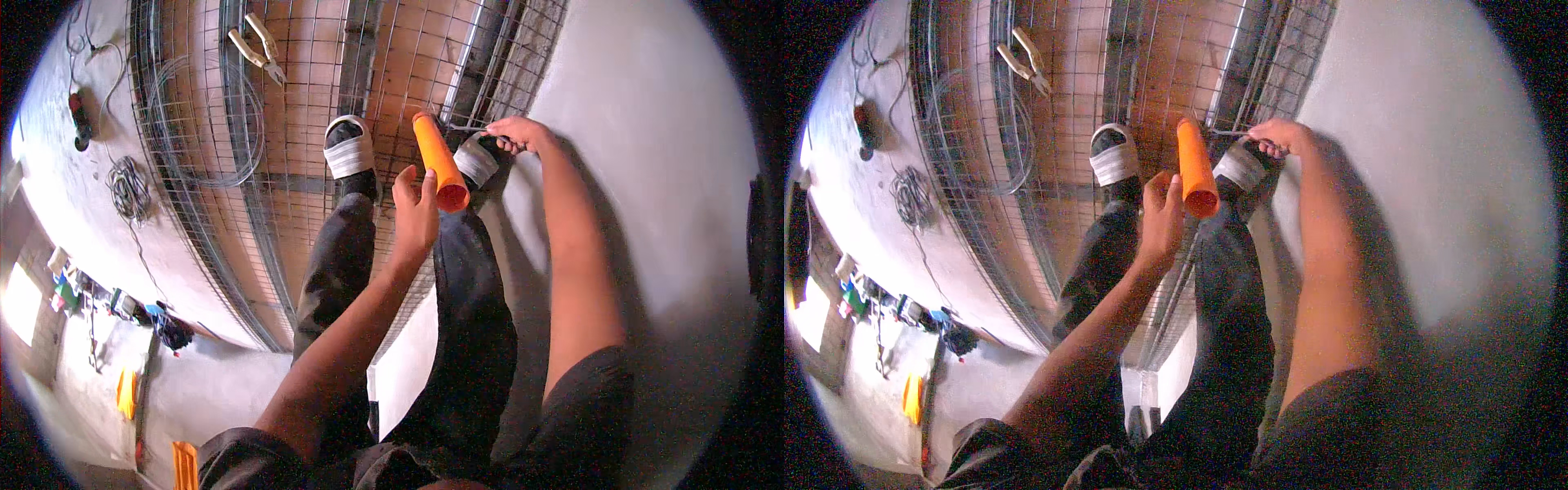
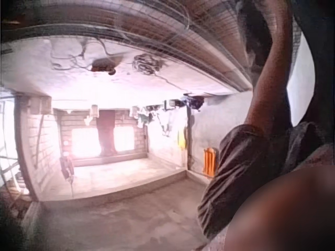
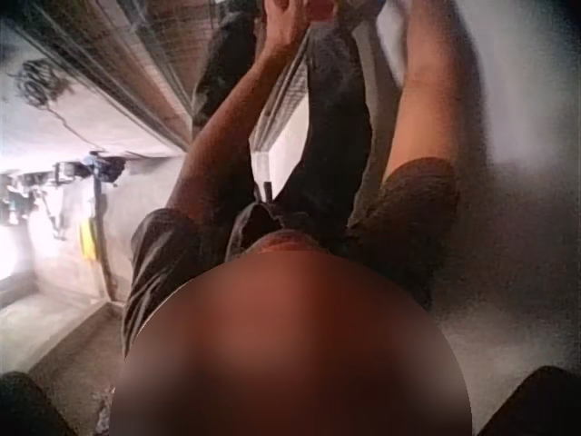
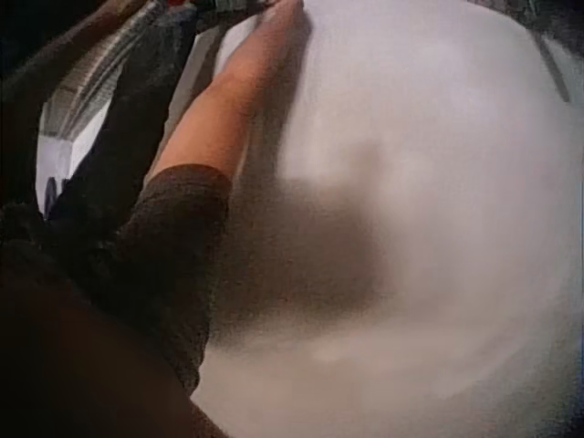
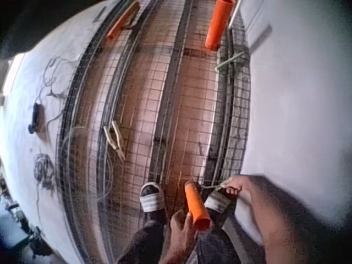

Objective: The recorder uses wire to secure an orange PVC pipe to a wire mesh floor grid for concrete reinforcement.

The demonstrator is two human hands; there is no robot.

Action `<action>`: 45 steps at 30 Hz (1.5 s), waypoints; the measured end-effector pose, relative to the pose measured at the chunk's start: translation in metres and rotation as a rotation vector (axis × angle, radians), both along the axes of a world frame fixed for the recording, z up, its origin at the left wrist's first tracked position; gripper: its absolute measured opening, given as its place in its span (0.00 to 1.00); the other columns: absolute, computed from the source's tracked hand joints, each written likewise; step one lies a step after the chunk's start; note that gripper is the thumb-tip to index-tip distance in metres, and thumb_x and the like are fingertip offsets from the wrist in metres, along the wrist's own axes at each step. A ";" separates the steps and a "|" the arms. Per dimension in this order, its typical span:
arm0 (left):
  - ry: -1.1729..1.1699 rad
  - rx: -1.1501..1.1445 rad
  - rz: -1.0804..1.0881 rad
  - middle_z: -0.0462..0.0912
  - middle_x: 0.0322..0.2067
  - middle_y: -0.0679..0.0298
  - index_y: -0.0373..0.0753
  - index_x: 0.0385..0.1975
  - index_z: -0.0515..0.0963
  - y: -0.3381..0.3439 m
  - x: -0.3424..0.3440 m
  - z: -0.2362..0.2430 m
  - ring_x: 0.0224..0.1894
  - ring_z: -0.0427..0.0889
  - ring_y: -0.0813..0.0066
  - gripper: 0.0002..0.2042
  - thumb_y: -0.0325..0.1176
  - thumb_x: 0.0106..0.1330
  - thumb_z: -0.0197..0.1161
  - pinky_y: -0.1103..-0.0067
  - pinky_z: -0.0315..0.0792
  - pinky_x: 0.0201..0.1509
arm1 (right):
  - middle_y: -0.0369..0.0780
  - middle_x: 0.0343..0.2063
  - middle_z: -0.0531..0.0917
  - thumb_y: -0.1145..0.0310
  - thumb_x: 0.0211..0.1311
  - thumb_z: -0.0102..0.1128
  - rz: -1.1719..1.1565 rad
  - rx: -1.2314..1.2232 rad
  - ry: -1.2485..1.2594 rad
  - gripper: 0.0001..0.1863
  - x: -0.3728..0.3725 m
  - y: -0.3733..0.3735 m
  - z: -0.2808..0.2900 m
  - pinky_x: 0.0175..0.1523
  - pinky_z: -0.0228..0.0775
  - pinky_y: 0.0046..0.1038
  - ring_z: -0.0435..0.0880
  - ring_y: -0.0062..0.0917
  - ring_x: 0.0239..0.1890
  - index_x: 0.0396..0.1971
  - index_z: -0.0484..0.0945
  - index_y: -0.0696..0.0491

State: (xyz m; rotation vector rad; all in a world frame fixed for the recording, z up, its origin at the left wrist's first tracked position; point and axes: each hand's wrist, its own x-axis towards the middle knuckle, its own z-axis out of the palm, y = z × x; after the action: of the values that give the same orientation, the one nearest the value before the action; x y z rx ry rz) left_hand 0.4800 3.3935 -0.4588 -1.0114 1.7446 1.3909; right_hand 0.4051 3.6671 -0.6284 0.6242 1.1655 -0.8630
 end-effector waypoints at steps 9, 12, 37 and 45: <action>-0.020 -0.006 0.179 0.67 0.53 0.47 0.27 0.55 0.60 0.022 -0.017 -0.008 0.57 0.67 0.60 0.26 0.45 0.69 0.49 0.72 0.60 0.61 | 0.28 0.10 0.67 0.51 0.68 0.39 0.331 -0.049 -0.335 0.21 -0.060 -0.002 -0.040 0.15 0.56 0.20 0.62 0.14 0.11 0.33 0.77 0.51; -0.015 -0.038 0.172 0.67 0.52 0.47 0.27 0.55 0.61 0.028 -0.016 -0.007 0.56 0.68 0.61 0.26 0.45 0.69 0.50 0.72 0.61 0.60 | 0.28 0.09 0.63 0.52 0.65 0.42 0.408 -0.054 -0.360 0.19 -0.072 -0.019 -0.043 0.14 0.51 0.19 0.59 0.12 0.10 0.28 0.76 0.50; -0.004 -0.117 0.253 0.70 0.53 0.53 0.32 0.54 0.64 0.011 -0.025 -0.020 0.57 0.67 0.65 0.25 0.49 0.68 0.50 0.75 0.58 0.62 | 0.46 0.29 0.83 0.51 0.64 0.40 1.058 -0.227 0.792 0.26 -0.055 -0.026 -0.011 0.45 0.72 0.39 0.82 0.41 0.34 0.26 0.80 0.56; 0.024 -0.126 0.239 0.68 0.53 0.47 0.27 0.55 0.62 0.006 -0.039 -0.013 0.57 0.68 0.60 0.27 0.47 0.68 0.50 0.72 0.60 0.61 | 0.48 0.34 0.82 0.55 0.62 0.43 1.196 -0.178 0.886 0.21 -0.064 -0.041 0.018 0.45 0.71 0.45 0.80 0.44 0.41 0.31 0.81 0.54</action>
State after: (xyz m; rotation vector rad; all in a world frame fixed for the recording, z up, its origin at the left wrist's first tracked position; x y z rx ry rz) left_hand 0.4410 3.4000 -0.4718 -1.3119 1.7927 1.4566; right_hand 0.3411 3.6265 -0.6107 -0.6962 1.8754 -0.1352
